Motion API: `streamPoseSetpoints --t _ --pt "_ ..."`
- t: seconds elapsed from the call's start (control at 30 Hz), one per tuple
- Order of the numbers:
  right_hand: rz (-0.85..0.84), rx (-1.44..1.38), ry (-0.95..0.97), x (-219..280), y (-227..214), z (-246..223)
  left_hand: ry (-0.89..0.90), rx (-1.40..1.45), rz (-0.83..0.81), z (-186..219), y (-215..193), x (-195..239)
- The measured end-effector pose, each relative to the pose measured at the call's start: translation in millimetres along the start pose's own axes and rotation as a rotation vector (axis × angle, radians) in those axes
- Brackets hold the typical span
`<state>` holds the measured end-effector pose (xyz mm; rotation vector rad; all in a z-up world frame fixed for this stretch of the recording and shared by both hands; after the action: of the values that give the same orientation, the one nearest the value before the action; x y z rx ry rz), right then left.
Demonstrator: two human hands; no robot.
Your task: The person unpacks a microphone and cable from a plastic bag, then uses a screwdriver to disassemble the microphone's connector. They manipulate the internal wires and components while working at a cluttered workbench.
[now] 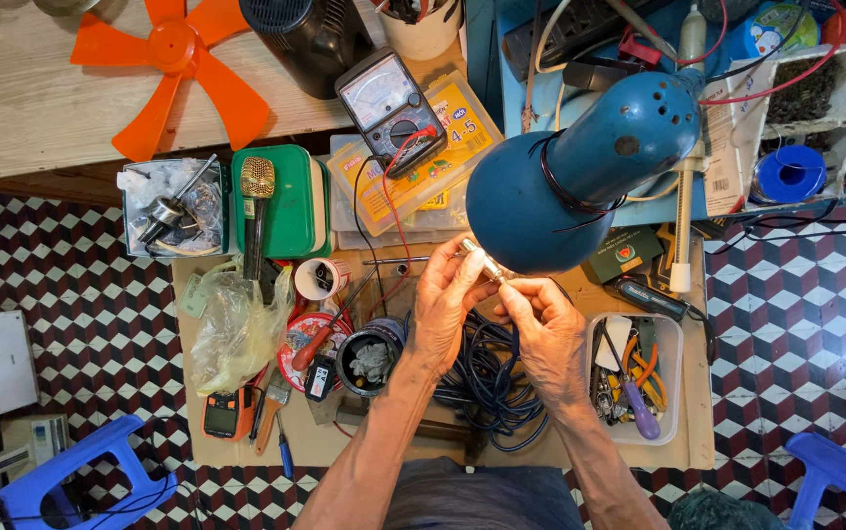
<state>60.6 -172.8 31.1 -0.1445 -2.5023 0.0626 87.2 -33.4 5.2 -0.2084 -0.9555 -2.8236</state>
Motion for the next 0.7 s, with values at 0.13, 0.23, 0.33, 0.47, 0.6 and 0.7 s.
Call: streamPoseSetpoints --t 0.13,0.23,0.33,0.47,0.6,0.7 --pt "-0.02 -0.024 -0.017 -2.0 -1.4 1.4 0.001 -0.021 0.034 1.9 -1.1 1.4" --pt "-0.021 -0.034 -0.029 -2.9 -2.8 3.2 -0.004 -0.026 0.04 1.8 -0.6 3.2" --pt "-0.025 -0.047 -0.017 -4.2 -4.0 6.2 -0.006 -0.041 0.05 1.7 -1.2 4.7" --pt "-0.031 -0.064 -0.021 -6.4 -4.7 8.1 0.001 -0.042 0.069 1.7 -3.2 6.1" --pt "-0.028 -0.056 -0.008 -9.8 -2.7 9.4 -0.004 -0.031 0.102 1.5 -6.4 7.7" --pt "-0.026 -0.056 -0.015 -10.6 -1.4 7.9 -0.011 -0.035 0.144 2.2 -8.5 8.7"
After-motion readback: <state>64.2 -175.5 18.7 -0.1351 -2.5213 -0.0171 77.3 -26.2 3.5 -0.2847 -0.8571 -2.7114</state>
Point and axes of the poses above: each hand's wrist, its own x-axis away from the middle knuckle, its own y-axis out of the palm, z = x × y, the point moved 7 cm from there along -x, towards the middle knuckle, and after that the axes turned 14 degrees about y, right-handed, at the moved point
